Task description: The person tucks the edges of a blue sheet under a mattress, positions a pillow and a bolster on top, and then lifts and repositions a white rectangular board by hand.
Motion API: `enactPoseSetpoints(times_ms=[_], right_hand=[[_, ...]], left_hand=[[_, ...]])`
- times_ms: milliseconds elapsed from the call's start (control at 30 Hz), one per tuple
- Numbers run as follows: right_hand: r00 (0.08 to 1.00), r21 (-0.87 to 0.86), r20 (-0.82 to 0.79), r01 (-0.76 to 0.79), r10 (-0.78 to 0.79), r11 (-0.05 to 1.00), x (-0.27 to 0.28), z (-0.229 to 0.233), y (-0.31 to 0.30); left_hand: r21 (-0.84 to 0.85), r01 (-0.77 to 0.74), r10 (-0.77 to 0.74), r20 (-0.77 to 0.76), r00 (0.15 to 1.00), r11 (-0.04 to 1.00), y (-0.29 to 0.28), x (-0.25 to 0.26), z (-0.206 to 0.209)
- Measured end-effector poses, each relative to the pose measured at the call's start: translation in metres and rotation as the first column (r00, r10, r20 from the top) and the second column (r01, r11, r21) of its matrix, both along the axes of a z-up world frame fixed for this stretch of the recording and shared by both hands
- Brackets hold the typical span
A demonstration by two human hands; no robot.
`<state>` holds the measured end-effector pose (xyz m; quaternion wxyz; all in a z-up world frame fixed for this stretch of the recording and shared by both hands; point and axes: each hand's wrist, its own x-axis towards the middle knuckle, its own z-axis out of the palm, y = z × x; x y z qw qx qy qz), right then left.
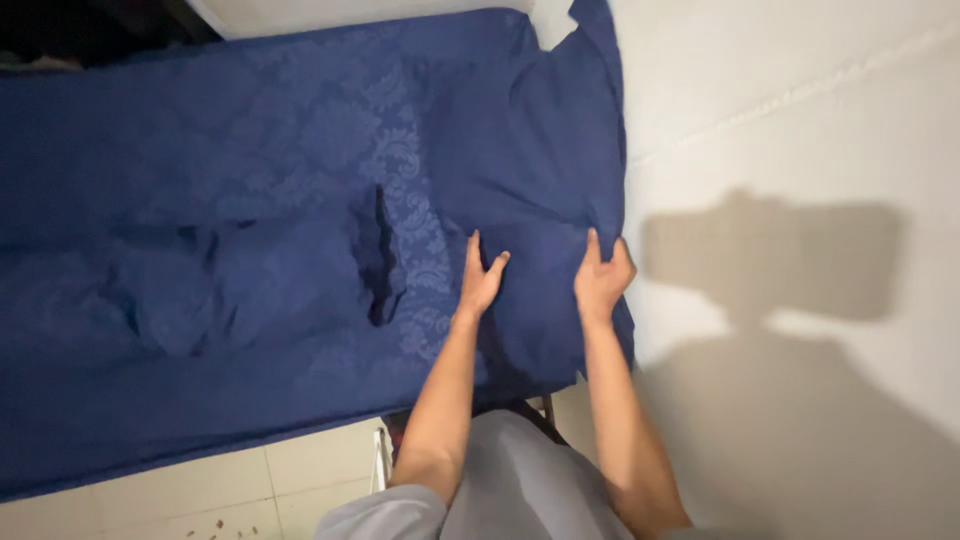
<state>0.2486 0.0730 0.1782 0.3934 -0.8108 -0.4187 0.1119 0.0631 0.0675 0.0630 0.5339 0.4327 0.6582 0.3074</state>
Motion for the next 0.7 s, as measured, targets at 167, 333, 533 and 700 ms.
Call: enactPoseSetpoints(times_ms=[167, 333, 533, 700], right_hand=[[0.993, 0.181, -0.009, -0.11, 0.114, 0.977, -0.008, 0.028, 0.0], [0.955, 0.053, 0.226, -0.208, 0.191, 0.977, -0.002, 0.048, 0.028], [0.939, 0.188, 0.26, -0.277, 0.224, 0.942, -0.019, 0.081, 0.067], [0.886, 0.015, -0.007, -0.464, 0.464, 0.886, 0.009, 0.069, 0.142]], left_hand=[[-0.062, 0.02, -0.012, 0.133, 0.991, 0.998, 0.004, -0.001, 0.001], [0.08, -0.139, 0.155, -0.254, 0.955, 0.987, 0.044, 0.009, 0.026], [0.362, -0.145, 0.218, -0.168, 0.961, 0.921, 0.138, 0.058, 0.116], [0.546, 0.015, 0.233, -0.383, 0.894, 0.838, 0.195, 0.108, 0.155]])
